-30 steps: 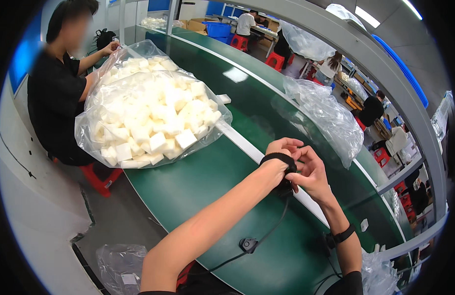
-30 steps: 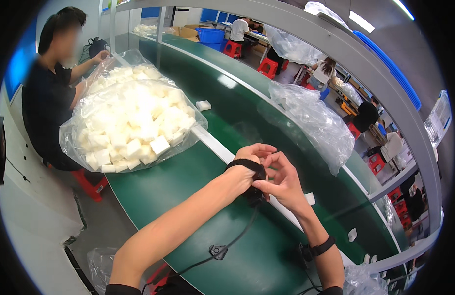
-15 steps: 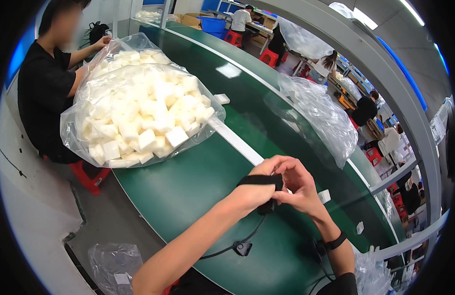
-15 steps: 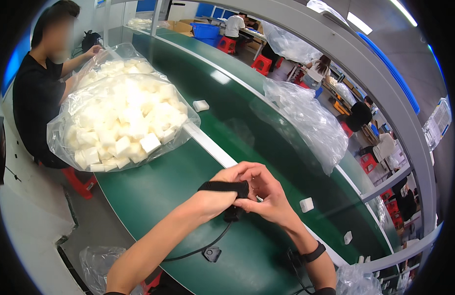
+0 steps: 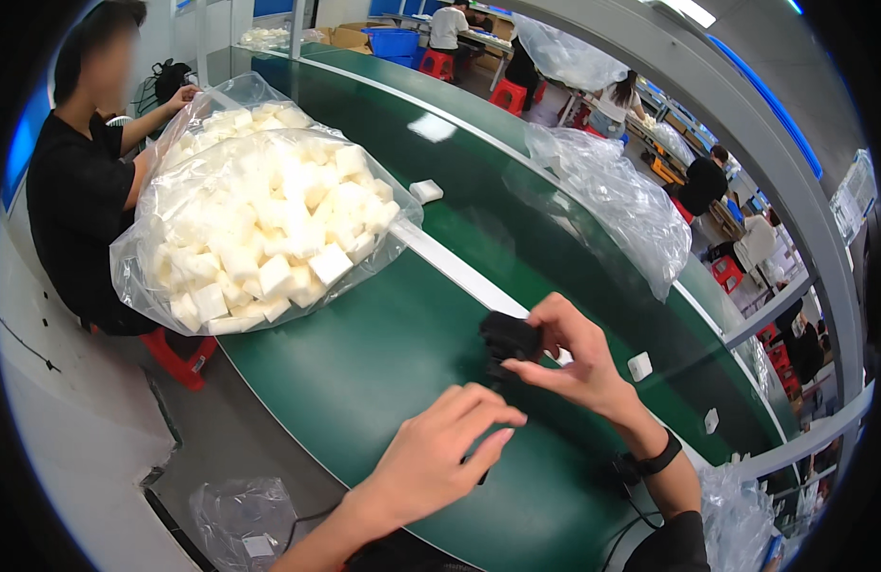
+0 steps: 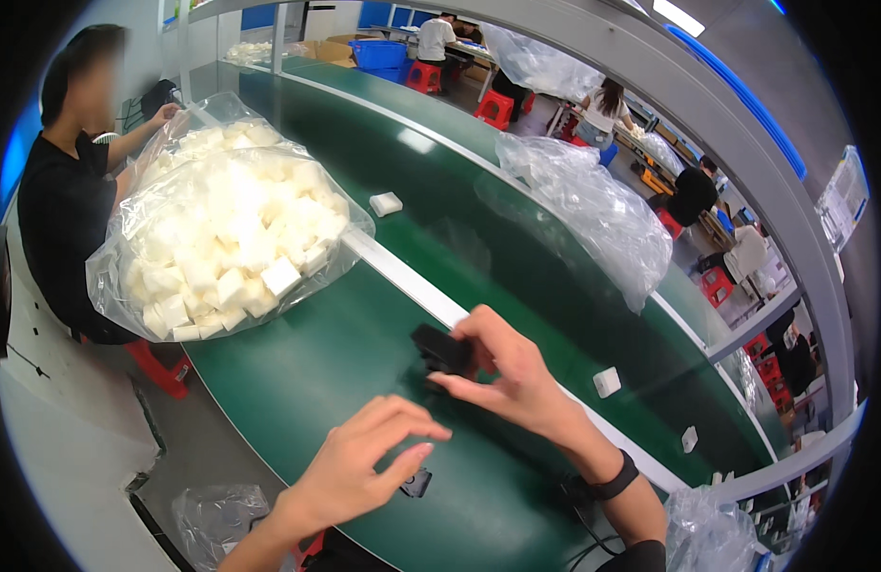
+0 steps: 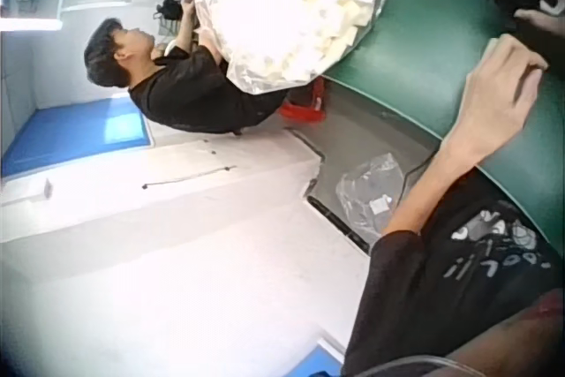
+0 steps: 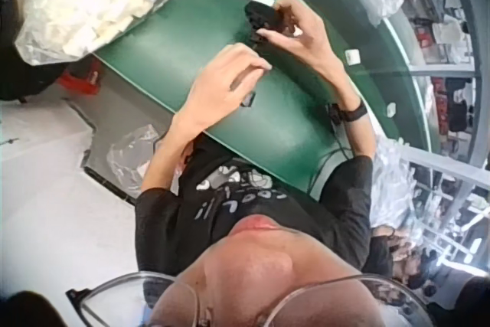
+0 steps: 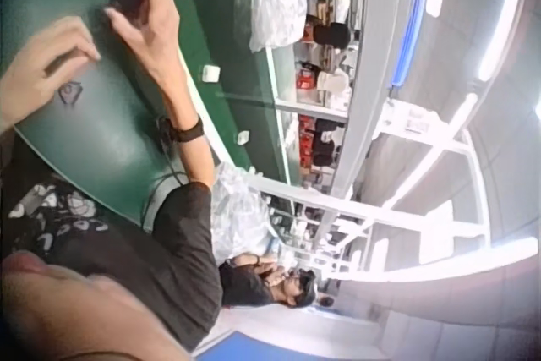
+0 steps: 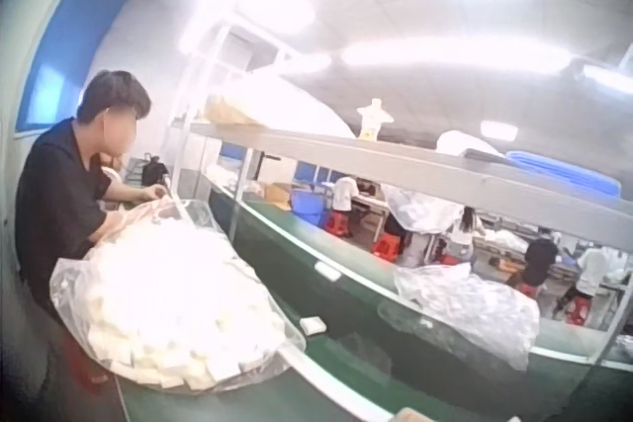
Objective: Inspecting and sorting small white foam blocks on a conveyor belt.
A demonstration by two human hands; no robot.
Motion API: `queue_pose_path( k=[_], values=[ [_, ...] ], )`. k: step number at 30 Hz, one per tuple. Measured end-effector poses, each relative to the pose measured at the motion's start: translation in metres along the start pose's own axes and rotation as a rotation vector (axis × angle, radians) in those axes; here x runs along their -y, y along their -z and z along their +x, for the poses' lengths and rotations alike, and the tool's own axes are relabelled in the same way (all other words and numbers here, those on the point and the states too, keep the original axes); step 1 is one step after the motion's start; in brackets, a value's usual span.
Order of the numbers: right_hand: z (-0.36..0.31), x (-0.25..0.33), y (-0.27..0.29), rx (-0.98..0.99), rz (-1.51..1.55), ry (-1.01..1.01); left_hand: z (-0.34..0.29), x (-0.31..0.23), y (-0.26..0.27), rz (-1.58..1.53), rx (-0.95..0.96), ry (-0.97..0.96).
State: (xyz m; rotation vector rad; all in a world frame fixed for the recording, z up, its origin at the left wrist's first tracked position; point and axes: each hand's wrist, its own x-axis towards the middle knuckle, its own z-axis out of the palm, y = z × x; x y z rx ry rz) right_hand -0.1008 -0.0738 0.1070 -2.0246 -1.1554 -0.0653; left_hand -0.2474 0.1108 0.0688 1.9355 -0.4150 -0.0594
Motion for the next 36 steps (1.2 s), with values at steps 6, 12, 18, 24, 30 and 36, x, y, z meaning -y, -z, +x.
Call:
queue_pose_path(
  k=[6, 12, 18, 24, 30, 36],
  values=[
    [0.014, -0.011, -0.051, -0.016, 0.144, -0.008, -0.018, -0.004, -0.053, 0.622, -0.047, -0.172],
    [-0.007, -0.005, -0.034, 0.033, 0.193, -0.03, -0.024, 0.022, -0.063, 0.54, -0.098, -0.06],
    [-0.052, 0.019, 0.019, 0.251, -0.016, -0.245, -0.021, 0.028, -0.047, 0.406, -0.21, 0.021],
    [-0.093, 0.038, 0.046, 0.242, 0.017, -0.425, -0.004, 0.021, -0.046, 0.182, -0.217, -0.025],
    [-0.088, 0.036, 0.057, -0.087, 0.399, -0.344, 0.029, -0.023, -0.076, -0.384, -0.013, -0.08],
    [-0.042, 0.038, 0.072, -0.419, 0.651, -0.147, 0.057, -0.057, -0.113, -0.18, 0.086, -0.428]
  ],
)
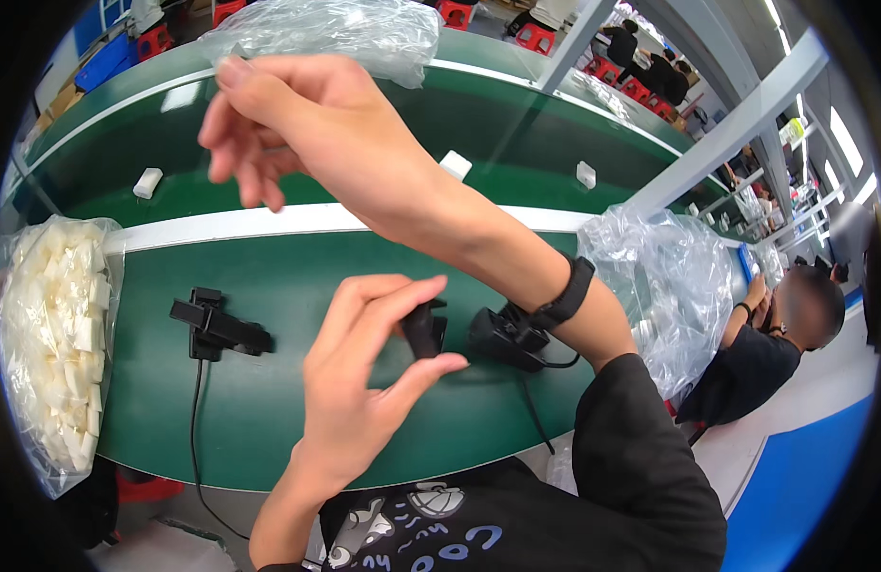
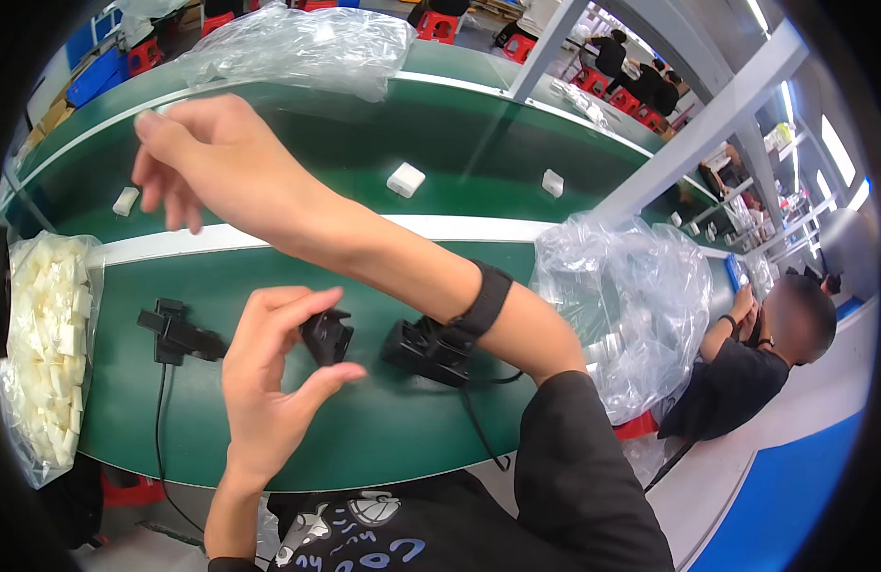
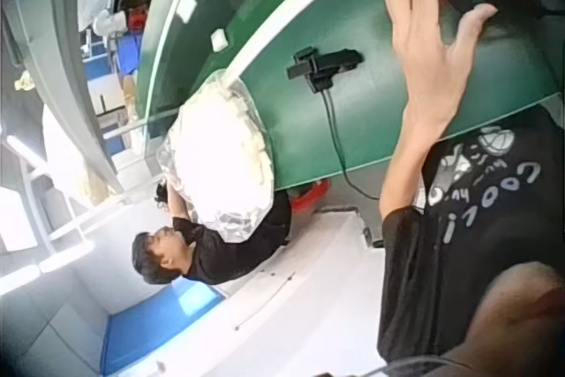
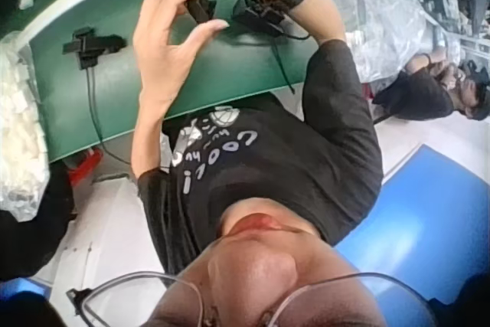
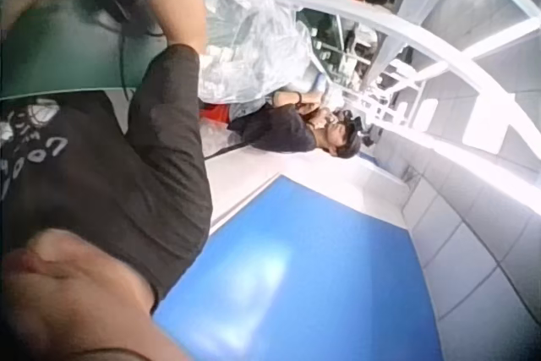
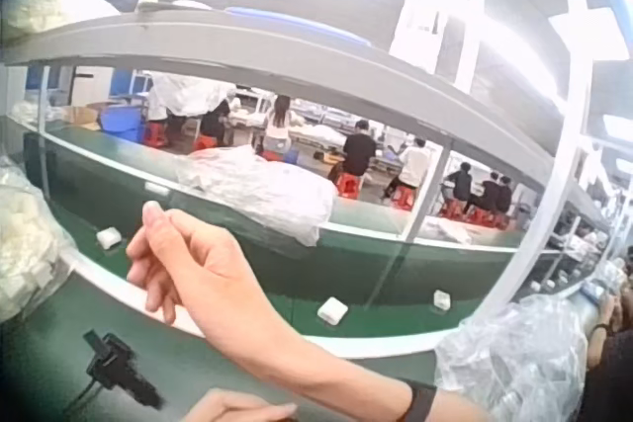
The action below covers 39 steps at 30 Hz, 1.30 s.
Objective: Inspecting and sorting small white foam blocks on a conveyor belt.
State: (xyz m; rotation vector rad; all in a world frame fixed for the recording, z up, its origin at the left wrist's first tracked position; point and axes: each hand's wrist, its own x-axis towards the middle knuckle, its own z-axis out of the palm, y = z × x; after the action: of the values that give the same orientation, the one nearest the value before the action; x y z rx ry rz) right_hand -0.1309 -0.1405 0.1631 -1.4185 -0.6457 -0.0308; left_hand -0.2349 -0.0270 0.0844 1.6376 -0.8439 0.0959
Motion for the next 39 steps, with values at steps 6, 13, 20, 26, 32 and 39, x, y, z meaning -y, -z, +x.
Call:
queue_pose_path(
  k=[6, 13, 20, 26, 32, 39],
  values=[
    [0.014, 0.02, -0.003, -0.022, 0.094, 0.124, -0.004, 0.001, -0.017, -0.414, -0.037, 0.279],
    [0.022, 0.022, -0.008, -0.022, 0.22, 0.208, -0.004, 0.014, -0.022, -0.417, -0.014, 0.121],
    [0.016, 0.023, -0.01, -0.048, 0.206, 0.197, -0.005, 0.014, -0.009, -0.386, 0.084, 0.109],
    [0.018, 0.022, -0.007, -0.057, 0.231, 0.199, -0.011, 0.011, -0.01, -0.36, 0.111, -0.004],
    [0.016, 0.02, -0.005, -0.051, 0.232, 0.159, -0.008, 0.015, -0.016, -0.416, 0.034, -0.056],
    [0.019, 0.017, -0.005, -0.062, 0.247, 0.15, -0.006, 0.007, -0.01, -0.506, 0.089, 0.127]
  ],
)
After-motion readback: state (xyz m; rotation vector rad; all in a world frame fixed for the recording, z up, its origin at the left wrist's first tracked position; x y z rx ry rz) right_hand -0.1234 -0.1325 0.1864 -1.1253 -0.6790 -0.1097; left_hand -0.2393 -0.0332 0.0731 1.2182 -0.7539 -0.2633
